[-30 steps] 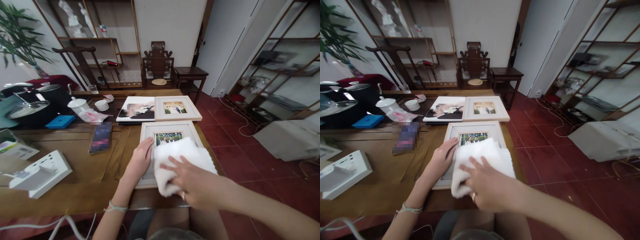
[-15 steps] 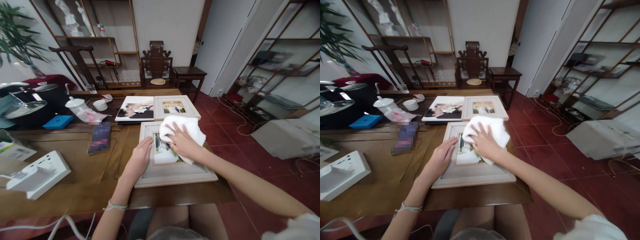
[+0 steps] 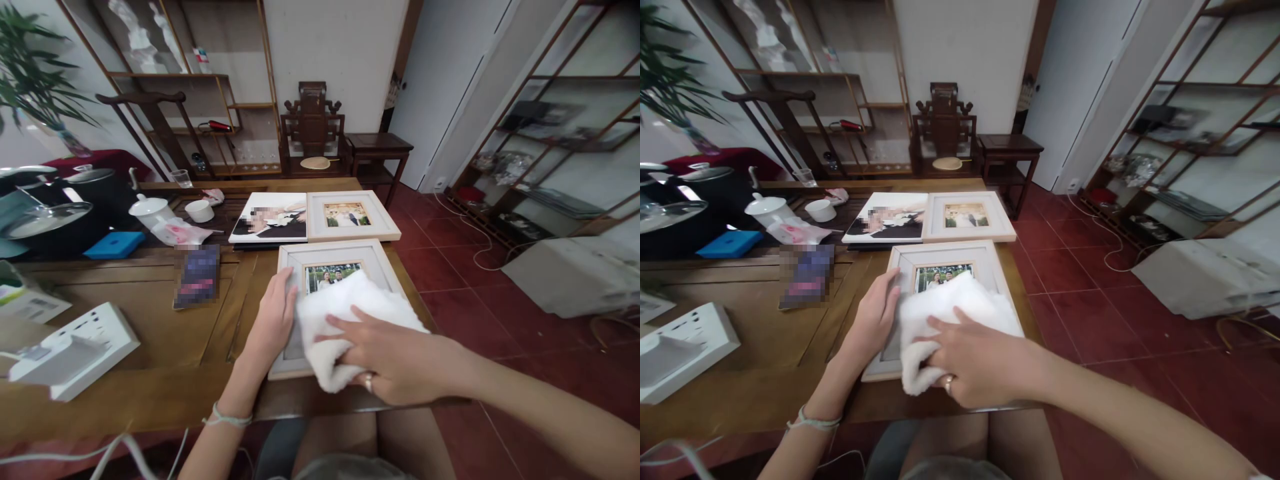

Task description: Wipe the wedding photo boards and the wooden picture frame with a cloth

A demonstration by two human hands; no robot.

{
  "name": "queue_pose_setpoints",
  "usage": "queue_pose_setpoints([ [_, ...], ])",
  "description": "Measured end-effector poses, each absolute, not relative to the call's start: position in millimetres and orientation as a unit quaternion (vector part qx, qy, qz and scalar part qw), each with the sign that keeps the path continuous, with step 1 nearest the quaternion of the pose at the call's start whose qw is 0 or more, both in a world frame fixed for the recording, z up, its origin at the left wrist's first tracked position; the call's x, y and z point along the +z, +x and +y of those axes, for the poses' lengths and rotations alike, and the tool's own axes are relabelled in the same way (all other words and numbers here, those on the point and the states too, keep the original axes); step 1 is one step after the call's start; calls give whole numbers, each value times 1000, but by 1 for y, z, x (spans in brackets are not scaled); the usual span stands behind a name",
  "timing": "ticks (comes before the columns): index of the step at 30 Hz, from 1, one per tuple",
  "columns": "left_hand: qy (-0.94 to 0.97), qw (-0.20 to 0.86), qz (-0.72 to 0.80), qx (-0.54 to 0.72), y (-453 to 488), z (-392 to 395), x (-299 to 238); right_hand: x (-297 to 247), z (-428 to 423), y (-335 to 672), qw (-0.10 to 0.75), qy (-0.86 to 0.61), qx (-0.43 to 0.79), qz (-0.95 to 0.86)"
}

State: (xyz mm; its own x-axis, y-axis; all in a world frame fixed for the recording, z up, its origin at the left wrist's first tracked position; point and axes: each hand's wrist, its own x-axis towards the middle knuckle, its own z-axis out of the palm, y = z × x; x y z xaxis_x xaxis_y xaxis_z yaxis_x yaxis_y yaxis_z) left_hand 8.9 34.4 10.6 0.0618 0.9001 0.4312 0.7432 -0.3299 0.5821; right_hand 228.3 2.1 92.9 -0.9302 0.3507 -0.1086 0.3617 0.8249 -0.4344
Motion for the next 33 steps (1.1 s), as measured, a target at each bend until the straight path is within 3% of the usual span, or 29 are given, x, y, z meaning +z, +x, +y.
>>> queue_pose_setpoints([
  [3, 751, 95, 550, 351, 9, 35, 9, 99, 1, 255, 37, 294, -220, 929],
  [6, 773, 116, 536, 320, 9, 35, 8, 89, 21, 270, 10, 397, -139, 907],
  [10, 778, 141, 528, 308, 8, 36, 8, 64, 62, 270, -55, 440, -19, 896],
  [13, 773, 138, 529, 322, 7, 36, 9, 55, 78, 260, -56, 433, 17, 900],
  [21, 694, 94, 591, 401, 6, 32, 9, 74, 2, 245, -11, 298, -162, 941],
  [24, 609, 194, 635, 435, 4, 33, 10, 84, -23, 248, -10, 267, -241, 933],
  [27, 460, 389, 645, 470, 3, 31, 22, 84, -32, 251, -35, 274, -273, 922],
  [30, 360, 581, 589, 430, 3, 20, 39, 77, -33, 255, -74, 293, -267, 915],
  [33, 297, 618, 578, 443, 5, 5, 45, 68, -28, 251, -97, 320, -256, 907],
])
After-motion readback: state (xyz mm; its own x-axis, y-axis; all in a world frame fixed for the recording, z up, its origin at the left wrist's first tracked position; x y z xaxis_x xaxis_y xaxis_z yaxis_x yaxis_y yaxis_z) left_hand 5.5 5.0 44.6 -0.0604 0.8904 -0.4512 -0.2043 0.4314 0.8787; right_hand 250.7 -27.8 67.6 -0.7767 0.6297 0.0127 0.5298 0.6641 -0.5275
